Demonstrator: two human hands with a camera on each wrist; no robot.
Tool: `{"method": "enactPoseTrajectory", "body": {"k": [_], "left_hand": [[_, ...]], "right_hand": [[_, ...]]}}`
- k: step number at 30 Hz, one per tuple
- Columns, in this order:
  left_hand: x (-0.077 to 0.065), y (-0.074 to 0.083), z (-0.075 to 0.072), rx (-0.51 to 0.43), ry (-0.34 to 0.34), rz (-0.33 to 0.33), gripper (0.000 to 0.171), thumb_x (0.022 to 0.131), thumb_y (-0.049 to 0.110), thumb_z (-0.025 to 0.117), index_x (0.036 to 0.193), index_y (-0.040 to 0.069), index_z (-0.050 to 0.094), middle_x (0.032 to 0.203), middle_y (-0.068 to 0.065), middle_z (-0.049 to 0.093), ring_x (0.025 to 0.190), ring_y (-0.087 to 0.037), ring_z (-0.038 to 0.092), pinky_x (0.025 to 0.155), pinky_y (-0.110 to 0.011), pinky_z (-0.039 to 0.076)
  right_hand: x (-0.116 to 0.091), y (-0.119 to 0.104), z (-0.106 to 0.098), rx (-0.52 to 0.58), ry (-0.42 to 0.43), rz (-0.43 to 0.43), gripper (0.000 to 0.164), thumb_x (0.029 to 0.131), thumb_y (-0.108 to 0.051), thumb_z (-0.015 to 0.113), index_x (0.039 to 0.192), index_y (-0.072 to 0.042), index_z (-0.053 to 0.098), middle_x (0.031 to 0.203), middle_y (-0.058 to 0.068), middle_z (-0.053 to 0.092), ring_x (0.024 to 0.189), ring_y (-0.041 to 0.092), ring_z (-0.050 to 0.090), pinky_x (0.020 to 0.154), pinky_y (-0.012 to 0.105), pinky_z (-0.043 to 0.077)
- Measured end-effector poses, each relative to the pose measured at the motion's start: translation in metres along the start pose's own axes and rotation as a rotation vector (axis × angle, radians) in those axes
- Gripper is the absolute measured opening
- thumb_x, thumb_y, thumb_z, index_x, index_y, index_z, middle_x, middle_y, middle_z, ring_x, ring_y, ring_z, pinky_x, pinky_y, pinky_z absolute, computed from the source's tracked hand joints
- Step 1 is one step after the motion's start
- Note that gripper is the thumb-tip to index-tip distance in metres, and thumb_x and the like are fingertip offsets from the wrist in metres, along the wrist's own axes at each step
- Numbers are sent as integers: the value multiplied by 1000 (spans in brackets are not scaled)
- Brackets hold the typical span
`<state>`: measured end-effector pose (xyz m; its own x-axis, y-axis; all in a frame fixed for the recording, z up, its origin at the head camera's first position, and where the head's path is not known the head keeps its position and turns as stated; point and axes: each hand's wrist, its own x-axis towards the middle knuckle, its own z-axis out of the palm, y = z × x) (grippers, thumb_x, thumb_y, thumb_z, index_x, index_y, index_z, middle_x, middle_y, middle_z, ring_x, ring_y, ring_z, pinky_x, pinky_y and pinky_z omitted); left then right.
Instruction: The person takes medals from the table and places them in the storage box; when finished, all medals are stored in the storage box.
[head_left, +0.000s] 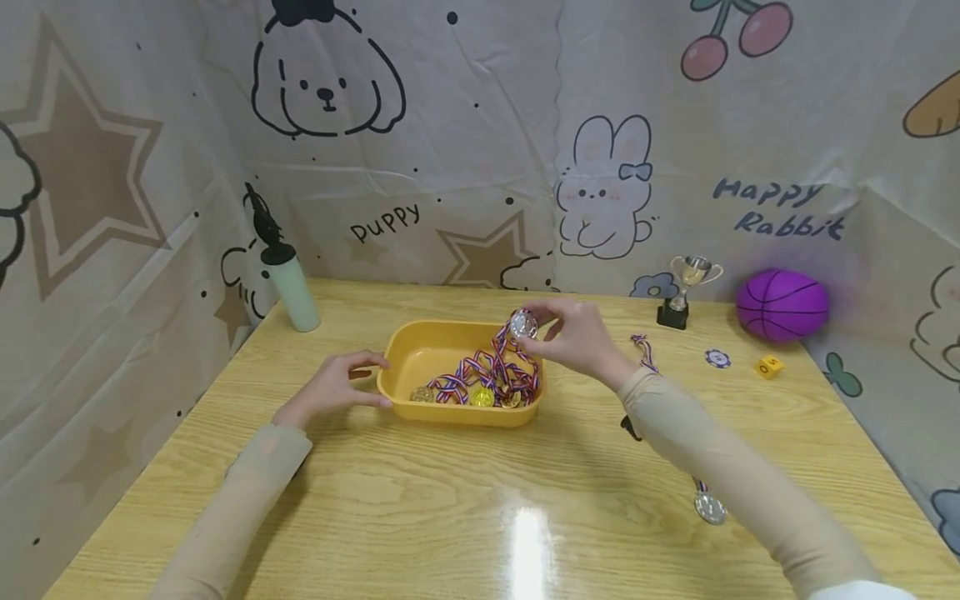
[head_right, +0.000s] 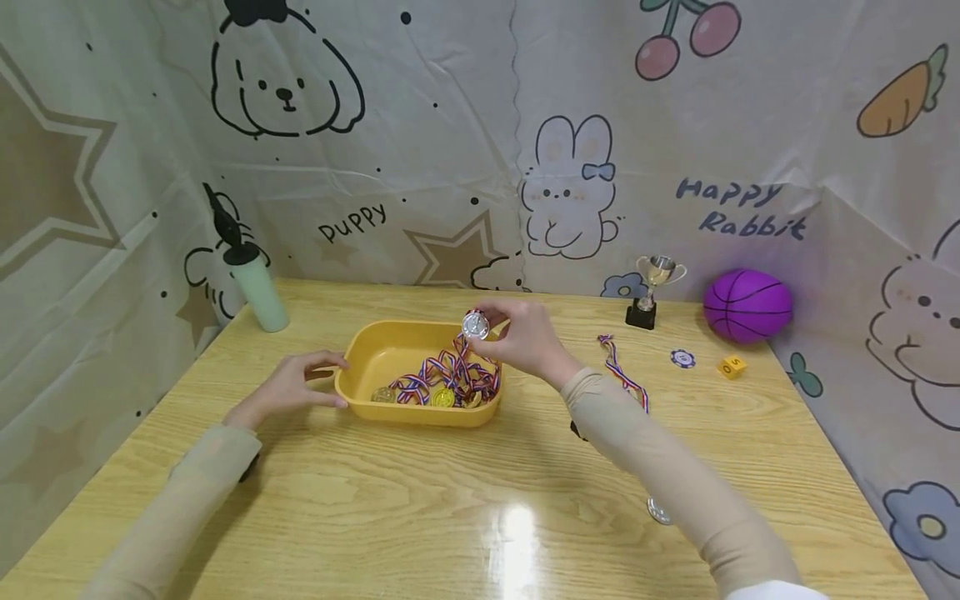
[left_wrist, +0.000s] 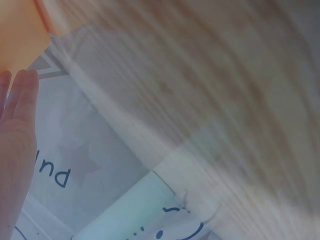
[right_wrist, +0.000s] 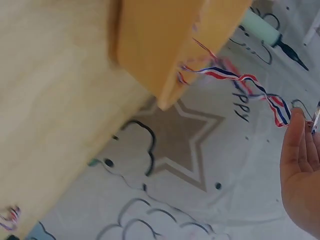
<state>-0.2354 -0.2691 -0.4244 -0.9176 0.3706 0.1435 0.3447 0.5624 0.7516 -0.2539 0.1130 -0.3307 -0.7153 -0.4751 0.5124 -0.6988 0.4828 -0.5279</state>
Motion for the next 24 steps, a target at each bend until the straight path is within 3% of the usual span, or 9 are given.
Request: {"method": "enactPoseTrajectory", "body": {"k": [9, 18, 24], "left_hand": [[0, -1, 0, -5, 6, 9, 59, 66, 23, 89, 115, 3, 63, 125, -15, 60, 123, -35, 53, 103, -48, 47], [0, -2, 0, -4, 9, 10, 60, 66, 24, 89, 115, 2, 63, 125, -15, 60, 124, -35, 52, 102, -47, 48], [0, -2, 0, -7, 8, 9, 60, 65, 24, 89, 115, 2, 63, 127, -15, 60, 125, -35, 52, 102, -47, 48]], "right_hand": [[-16, 13, 34, 23, -132, 106, 43, 77, -18, 77, 113, 2, 66, 95, 12, 72, 80, 22, 68, 64, 23, 58], [-21, 23, 57, -82, -230, 130, 43, 74, -23, 78, 110, -1, 68, 89, 6, 72, 79, 15, 66, 67, 23, 55], [-20, 24, 64, -75, -283, 154, 38, 73, -21, 79, 104, -2, 69, 82, 3, 70, 72, 10, 63, 64, 22, 55]]}}
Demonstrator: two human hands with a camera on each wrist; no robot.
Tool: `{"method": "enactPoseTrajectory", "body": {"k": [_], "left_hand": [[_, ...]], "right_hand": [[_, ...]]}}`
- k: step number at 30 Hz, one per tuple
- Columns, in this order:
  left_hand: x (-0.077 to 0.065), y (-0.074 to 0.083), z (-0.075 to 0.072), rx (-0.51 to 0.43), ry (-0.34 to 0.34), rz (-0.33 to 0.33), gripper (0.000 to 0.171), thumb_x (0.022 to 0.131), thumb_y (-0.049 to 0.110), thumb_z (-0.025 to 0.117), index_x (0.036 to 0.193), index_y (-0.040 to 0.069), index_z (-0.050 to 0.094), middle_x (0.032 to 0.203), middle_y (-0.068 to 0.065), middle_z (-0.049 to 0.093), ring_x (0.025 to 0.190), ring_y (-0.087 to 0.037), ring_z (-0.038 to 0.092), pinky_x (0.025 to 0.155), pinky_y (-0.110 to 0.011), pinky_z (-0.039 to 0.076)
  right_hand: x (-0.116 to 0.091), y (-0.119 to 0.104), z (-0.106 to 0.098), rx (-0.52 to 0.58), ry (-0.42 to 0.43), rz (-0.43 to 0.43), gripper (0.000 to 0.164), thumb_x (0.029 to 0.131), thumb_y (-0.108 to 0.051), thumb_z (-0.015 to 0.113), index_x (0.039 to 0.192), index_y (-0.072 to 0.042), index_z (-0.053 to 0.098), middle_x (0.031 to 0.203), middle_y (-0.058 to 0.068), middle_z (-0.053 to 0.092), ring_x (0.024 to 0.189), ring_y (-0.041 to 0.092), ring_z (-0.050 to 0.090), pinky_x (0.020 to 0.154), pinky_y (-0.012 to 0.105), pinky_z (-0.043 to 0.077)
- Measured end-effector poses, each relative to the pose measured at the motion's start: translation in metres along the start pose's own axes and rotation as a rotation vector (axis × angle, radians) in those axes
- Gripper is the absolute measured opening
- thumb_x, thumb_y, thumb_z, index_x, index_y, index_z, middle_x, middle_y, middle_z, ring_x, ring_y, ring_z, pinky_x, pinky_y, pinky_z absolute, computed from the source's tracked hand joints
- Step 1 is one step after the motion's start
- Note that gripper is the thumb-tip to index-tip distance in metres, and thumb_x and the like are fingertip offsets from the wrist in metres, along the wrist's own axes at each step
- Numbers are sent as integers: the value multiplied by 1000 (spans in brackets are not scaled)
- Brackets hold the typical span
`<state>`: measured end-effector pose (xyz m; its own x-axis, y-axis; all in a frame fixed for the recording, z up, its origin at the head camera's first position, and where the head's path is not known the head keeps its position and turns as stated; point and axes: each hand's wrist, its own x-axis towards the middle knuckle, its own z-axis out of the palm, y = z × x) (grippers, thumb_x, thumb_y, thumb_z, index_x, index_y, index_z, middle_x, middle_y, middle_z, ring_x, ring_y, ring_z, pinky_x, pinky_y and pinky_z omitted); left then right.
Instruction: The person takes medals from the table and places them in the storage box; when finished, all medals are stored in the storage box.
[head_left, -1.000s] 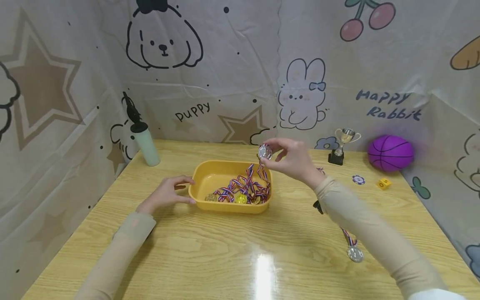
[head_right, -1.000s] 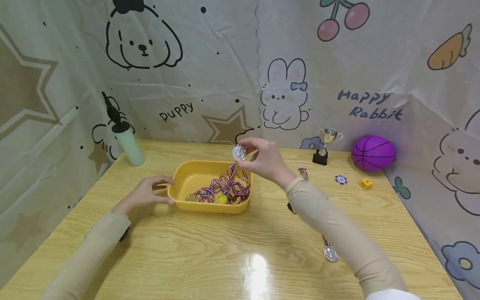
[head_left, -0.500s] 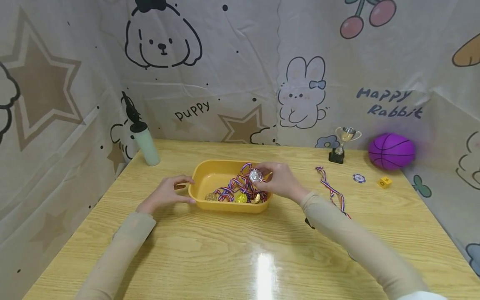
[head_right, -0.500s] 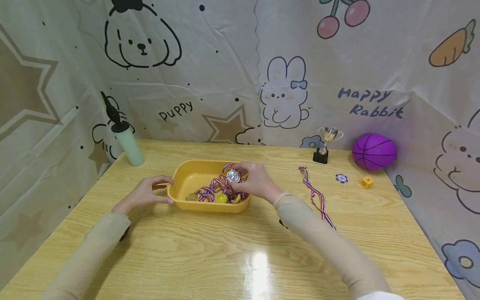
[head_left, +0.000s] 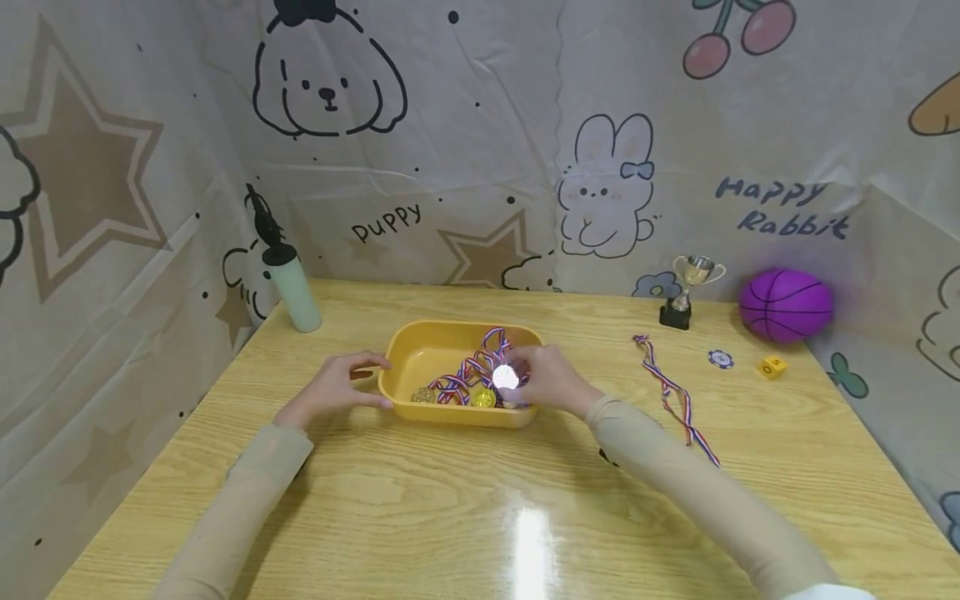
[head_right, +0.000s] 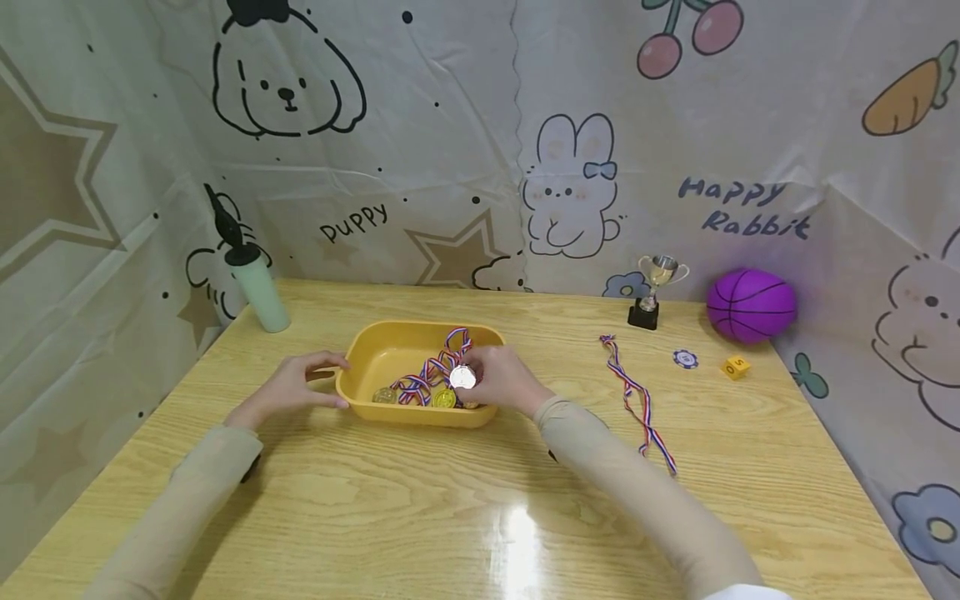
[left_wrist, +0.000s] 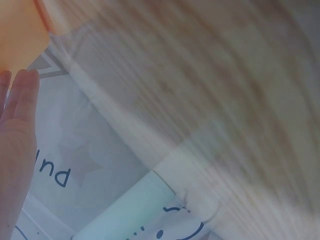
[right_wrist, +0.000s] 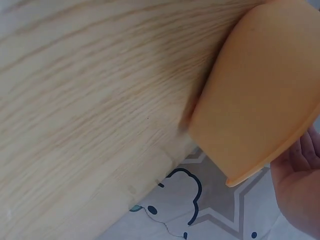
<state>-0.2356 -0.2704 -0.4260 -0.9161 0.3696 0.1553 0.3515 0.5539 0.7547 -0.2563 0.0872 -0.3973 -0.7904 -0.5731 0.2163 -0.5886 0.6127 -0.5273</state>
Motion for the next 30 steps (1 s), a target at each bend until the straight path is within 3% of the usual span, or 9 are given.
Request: {"method": "enactPoseTrajectory", "body": {"k": [10, 16, 22, 30], "left_hand": [[0, 0, 0, -3, -4, -2, 61, 65, 24, 89, 115, 1, 62, 126, -16, 60, 125, -35, 51, 103, -47, 47], [0, 1, 0, -2, -3, -11, 61, 65, 25, 89, 115, 1, 62, 128, -16, 59, 126, -35, 51, 104, -48, 46], [0, 1, 1, 3, -2, -13, 61, 65, 25, 89, 115, 2, 63, 128, -15, 59, 126, -34, 50, 104, -46, 46], [0, 0, 1, 9, -1, -3, 61, 65, 26, 89, 115, 2, 63, 128, -15, 59, 125, -34, 51, 103, -46, 47]], "right_hand": [[7, -1, 7, -111, -67, 22, 35, 70, -27, 79, 99, -7, 72, 78, -3, 70, 65, 3, 58, 59, 19, 50], [9, -4, 11, -216, -124, 86, 37, 73, -36, 80, 101, -14, 73, 77, -7, 68, 66, 4, 55, 55, 20, 44], [10, -7, 12, -247, -167, 125, 32, 75, -38, 80, 97, -16, 73, 78, -9, 68, 68, 5, 56, 56, 21, 44], [9, -8, 12, -225, -162, 120, 33, 74, -39, 81, 96, -16, 73, 79, -10, 68, 70, 3, 57, 58, 21, 46]]}}
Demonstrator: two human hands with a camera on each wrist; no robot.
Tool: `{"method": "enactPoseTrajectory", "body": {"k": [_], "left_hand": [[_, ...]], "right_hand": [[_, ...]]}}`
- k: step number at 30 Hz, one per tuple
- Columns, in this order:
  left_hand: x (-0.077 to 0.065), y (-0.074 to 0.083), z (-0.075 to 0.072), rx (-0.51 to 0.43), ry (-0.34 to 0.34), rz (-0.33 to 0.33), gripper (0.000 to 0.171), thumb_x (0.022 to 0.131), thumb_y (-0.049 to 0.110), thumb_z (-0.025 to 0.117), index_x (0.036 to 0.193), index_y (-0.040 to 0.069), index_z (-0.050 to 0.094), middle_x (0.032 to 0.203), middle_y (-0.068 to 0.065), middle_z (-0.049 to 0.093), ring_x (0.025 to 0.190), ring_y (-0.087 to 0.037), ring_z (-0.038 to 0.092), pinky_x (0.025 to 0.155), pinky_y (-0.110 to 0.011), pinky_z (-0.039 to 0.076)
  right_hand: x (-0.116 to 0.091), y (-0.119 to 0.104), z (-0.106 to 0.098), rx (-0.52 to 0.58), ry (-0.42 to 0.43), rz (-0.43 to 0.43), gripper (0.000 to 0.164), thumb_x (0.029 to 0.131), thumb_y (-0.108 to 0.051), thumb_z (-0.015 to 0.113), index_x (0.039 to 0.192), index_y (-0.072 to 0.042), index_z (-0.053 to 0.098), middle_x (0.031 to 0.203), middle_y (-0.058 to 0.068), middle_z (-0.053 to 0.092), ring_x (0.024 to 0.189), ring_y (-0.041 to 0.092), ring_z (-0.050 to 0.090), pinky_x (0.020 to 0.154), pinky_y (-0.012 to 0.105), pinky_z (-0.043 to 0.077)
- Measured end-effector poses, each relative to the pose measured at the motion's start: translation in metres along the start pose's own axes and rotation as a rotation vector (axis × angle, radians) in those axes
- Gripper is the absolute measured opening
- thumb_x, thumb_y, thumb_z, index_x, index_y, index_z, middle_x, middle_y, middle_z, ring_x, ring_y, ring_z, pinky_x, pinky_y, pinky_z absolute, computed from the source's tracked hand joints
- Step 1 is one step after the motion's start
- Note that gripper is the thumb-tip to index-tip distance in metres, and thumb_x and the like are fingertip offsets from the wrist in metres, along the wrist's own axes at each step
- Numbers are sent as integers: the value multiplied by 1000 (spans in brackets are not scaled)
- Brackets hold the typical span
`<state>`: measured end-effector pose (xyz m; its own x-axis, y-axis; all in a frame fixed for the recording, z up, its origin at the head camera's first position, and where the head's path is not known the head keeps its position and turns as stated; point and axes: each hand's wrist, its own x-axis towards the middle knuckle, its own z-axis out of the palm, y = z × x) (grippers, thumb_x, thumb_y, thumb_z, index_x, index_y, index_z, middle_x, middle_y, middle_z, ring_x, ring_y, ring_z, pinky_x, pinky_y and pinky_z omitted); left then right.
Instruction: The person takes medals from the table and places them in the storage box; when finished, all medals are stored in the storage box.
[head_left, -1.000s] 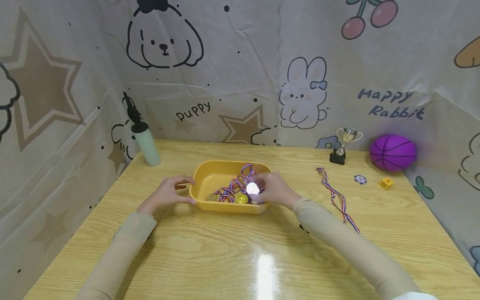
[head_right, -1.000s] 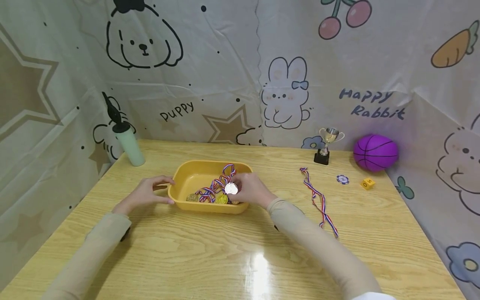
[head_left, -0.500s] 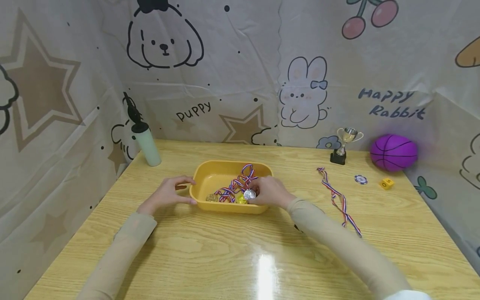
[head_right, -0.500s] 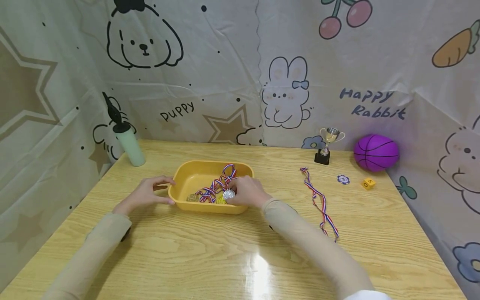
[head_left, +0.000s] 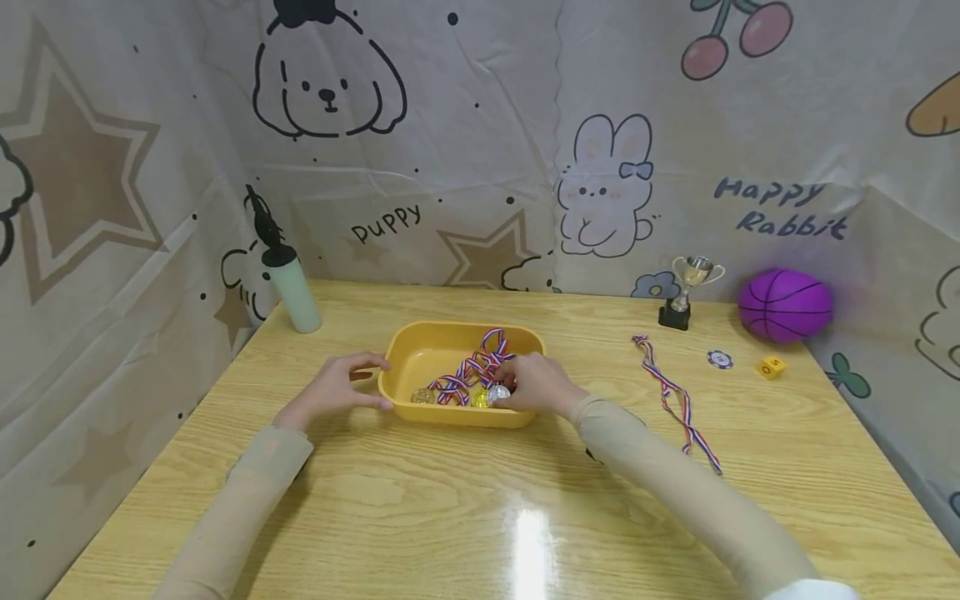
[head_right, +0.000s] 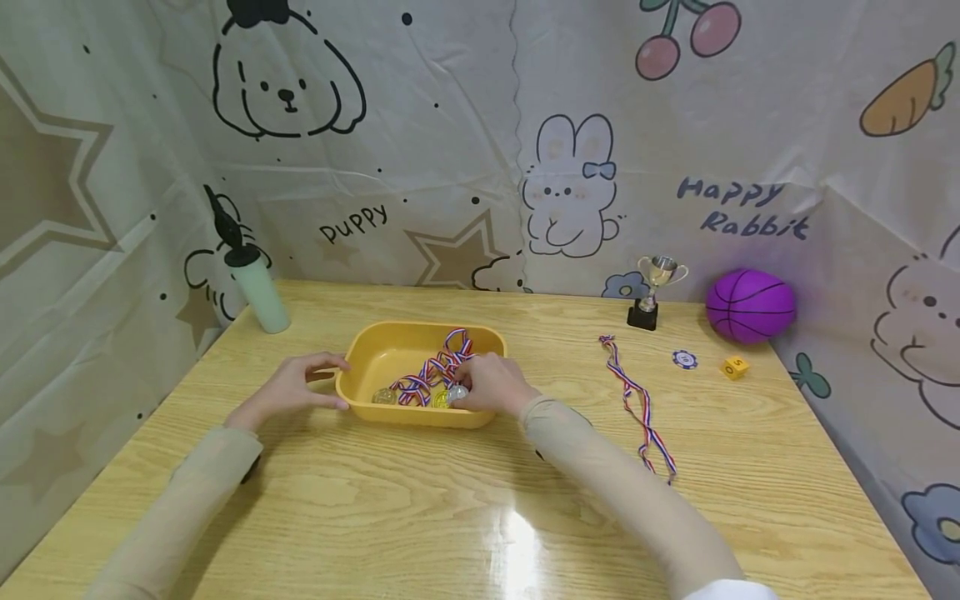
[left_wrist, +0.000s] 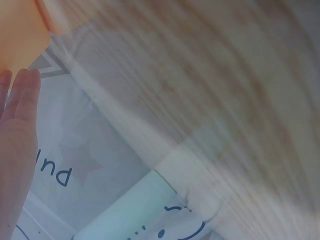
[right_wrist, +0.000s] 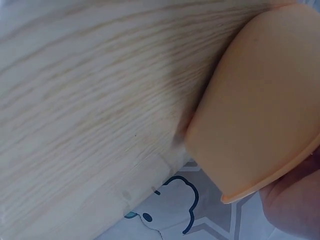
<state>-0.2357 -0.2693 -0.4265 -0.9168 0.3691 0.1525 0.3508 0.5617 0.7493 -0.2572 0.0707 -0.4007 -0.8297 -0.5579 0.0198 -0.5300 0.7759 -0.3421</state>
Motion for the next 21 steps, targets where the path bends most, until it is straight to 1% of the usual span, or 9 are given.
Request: {"method": "enactPoseTrajectory", "body": {"k": [4, 7, 10, 12, 15, 17, 19, 21], "left_hand": [[0, 0, 0, -7, -2, -3, 62, 65, 26, 89, 116, 2, 62, 127, -15, 59, 125, -34, 51, 103, -46, 47], [-1, 0, 0, -3, -5, -1, 62, 66, 27, 88, 117, 2, 62, 128, -15, 59, 125, -35, 51, 103, -47, 47], [0, 0, 0, 1, -7, 2, 62, 66, 27, 88, 117, 2, 62, 128, -16, 59, 124, -35, 52, 103, -47, 47], [0, 0, 0, 3, -7, 3, 62, 66, 27, 88, 117, 3, 62, 128, -16, 59, 124, -35, 52, 103, -47, 47], [0, 0, 0, -1, -3, 3, 61, 66, 26, 88, 116, 4, 62, 128, -15, 59, 125, -35, 51, 103, -47, 47], [0, 1, 0, 0, -3, 1, 60, 66, 26, 88, 116, 4, 62, 128, -15, 59, 125, -35, 51, 103, -46, 47], [0, 1, 0, -3, -4, -2, 60, 66, 26, 88, 116, 4, 62, 128, -16, 59, 125, -35, 51, 103, -46, 47], [-1, 1, 0, -5, -3, -7, 61, 66, 26, 88, 116, 4, 62, 128, -16, 59, 125, -35, 51, 104, -46, 47]], "right_hand": [[-1, 1, 1, 11, 10, -7, 37, 74, -40, 81, 100, -15, 73, 81, -9, 69, 70, 3, 57, 59, 21, 47], [-1, 3, 1, 25, 22, -31, 37, 75, -39, 81, 101, -13, 73, 79, -8, 68, 68, 4, 56, 59, 21, 47], [-3, 5, 0, 73, 30, -70, 35, 76, -36, 80, 100, -12, 73, 76, -6, 66, 65, 5, 54, 58, 21, 46], [-5, 7, -3, 124, 32, -93, 33, 78, -32, 79, 101, -9, 73, 77, -3, 68, 66, 5, 55, 59, 20, 48], [-12, 8, -9, 195, 43, -113, 35, 80, -27, 78, 106, -5, 71, 84, 3, 71, 71, 7, 61, 63, 21, 53], [-17, 10, -15, 221, 64, -127, 38, 80, -24, 78, 110, -2, 70, 91, 6, 72, 77, 10, 65, 68, 22, 55], [-25, 11, -22, 238, 91, -141, 40, 80, -24, 78, 112, -1, 69, 93, 9, 72, 78, 13, 66, 68, 22, 56], [-33, 14, -28, 241, 125, -161, 39, 79, -25, 78, 111, -3, 69, 92, 8, 72, 78, 14, 66, 65, 22, 55]]}}
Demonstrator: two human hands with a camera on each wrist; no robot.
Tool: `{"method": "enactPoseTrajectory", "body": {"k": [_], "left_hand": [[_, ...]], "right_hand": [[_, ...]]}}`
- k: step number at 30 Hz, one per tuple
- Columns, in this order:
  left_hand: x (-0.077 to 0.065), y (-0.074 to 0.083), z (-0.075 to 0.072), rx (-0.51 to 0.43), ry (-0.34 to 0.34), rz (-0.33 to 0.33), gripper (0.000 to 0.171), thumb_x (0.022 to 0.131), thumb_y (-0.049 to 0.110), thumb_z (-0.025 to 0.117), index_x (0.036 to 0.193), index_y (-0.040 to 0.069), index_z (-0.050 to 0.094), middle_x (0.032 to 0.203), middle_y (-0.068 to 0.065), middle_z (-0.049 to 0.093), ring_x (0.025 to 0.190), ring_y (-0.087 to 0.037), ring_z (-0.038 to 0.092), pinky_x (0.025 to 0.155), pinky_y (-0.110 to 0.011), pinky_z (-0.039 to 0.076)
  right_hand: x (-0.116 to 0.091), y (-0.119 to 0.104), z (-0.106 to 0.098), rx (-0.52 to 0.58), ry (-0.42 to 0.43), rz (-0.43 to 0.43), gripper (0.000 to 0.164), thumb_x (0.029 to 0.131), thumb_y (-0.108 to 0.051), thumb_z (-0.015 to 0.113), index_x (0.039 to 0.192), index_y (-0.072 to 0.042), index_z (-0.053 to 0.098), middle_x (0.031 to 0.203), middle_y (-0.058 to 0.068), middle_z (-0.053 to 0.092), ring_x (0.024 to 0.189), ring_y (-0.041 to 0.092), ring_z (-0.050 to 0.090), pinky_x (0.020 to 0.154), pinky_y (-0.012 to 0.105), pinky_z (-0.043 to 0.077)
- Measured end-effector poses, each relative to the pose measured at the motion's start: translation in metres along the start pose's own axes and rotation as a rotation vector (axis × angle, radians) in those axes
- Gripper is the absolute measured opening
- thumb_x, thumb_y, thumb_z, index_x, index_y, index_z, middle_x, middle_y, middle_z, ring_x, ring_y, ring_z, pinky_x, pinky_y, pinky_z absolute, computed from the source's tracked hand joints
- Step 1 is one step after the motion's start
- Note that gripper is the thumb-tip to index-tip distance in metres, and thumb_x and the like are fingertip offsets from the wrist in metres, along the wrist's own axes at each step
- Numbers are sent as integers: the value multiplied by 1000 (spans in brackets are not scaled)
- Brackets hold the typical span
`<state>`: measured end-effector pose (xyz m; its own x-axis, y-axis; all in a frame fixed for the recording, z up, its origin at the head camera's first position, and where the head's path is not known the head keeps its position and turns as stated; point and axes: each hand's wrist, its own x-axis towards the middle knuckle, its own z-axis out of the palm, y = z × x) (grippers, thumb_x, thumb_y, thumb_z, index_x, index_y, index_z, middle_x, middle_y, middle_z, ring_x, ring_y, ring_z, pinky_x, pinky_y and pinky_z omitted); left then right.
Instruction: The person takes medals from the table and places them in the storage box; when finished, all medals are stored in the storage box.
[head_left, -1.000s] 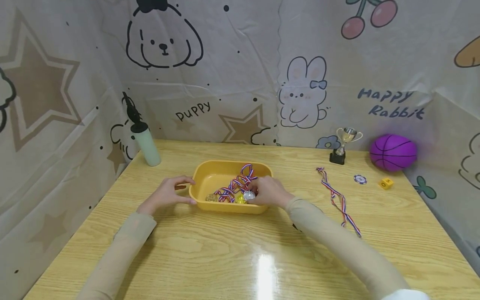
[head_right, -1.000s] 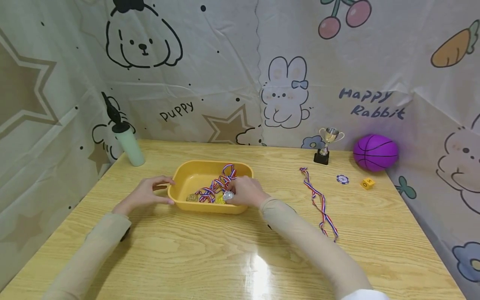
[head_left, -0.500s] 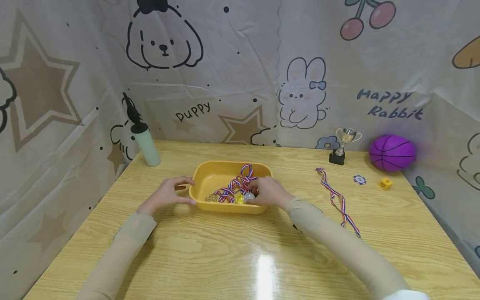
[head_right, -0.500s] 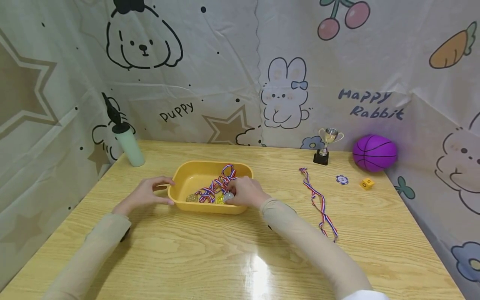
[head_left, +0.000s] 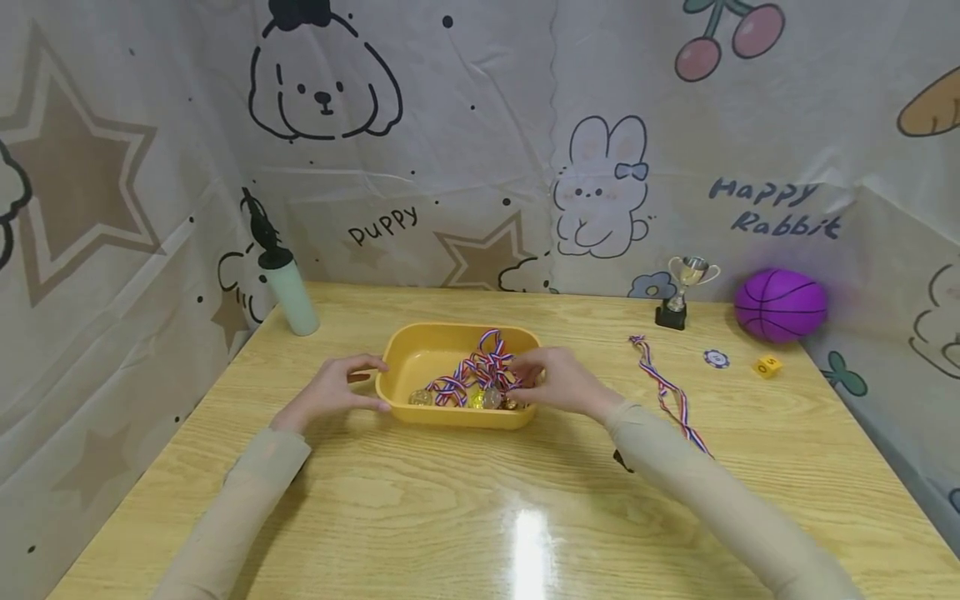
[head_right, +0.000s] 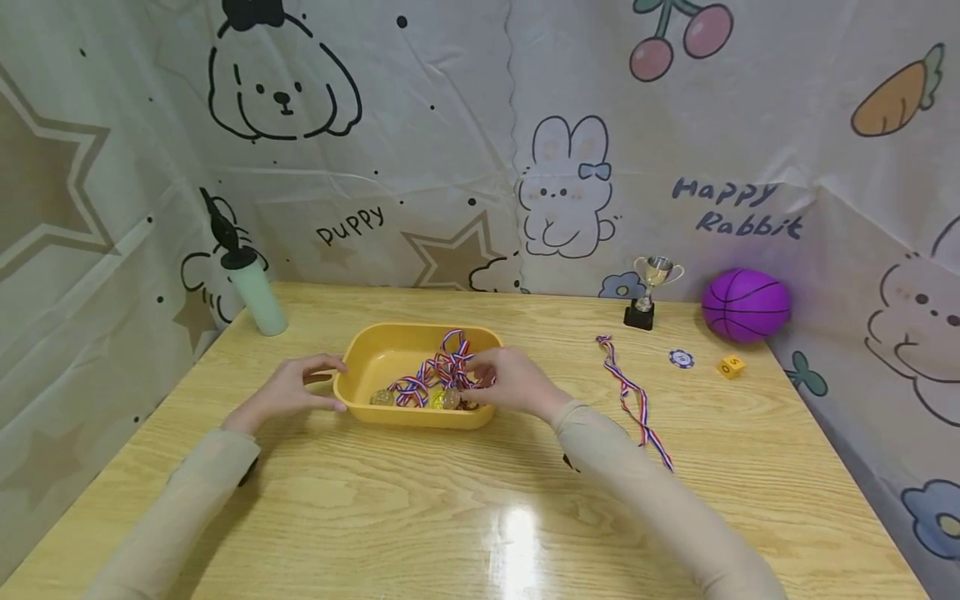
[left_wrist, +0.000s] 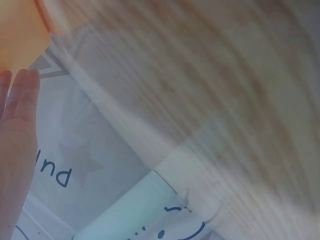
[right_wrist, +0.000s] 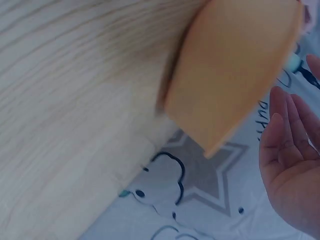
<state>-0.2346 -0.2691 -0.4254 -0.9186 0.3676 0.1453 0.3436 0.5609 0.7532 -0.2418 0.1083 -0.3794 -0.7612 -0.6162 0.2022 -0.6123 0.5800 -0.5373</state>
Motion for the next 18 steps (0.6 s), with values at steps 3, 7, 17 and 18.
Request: {"method": "enactPoseTrajectory", "body": {"k": [3, 7, 17, 18], "left_hand": [[1, 1, 1, 0, 0, -10, 60, 66, 25, 89, 116, 5, 62, 129, -16, 58, 126, -35, 50, 104, -46, 46], [0, 1, 1, 8, 9, -14, 60, 66, 25, 89, 116, 5, 63, 129, -15, 58, 126, -34, 50, 103, -46, 47], [0, -2, 2, 14, 4, 1, 62, 67, 27, 88, 118, 3, 62, 129, -16, 58, 126, -36, 50, 103, -46, 47], [0, -2, 2, 13, 4, 3, 62, 67, 27, 88, 118, 3, 62, 129, -16, 58, 126, -36, 50, 103, -46, 47]], "right_hand": [[-16, 0, -14, 2, 39, -9, 35, 79, -25, 79, 108, -7, 70, 91, 7, 72, 77, 13, 65, 61, 21, 53], [-38, -1, -33, -13, 64, -1, 33, 80, -25, 78, 107, -8, 70, 91, 4, 71, 75, 9, 64, 60, 19, 52], [-106, 8, -67, -76, 201, -53, 29, 75, -16, 81, 101, -8, 71, 85, -2, 71, 68, 0, 61, 55, 19, 52], [-113, 9, -69, -78, 215, -49, 29, 74, -15, 82, 100, -8, 71, 84, -3, 71, 68, -1, 61, 54, 19, 52]]}}
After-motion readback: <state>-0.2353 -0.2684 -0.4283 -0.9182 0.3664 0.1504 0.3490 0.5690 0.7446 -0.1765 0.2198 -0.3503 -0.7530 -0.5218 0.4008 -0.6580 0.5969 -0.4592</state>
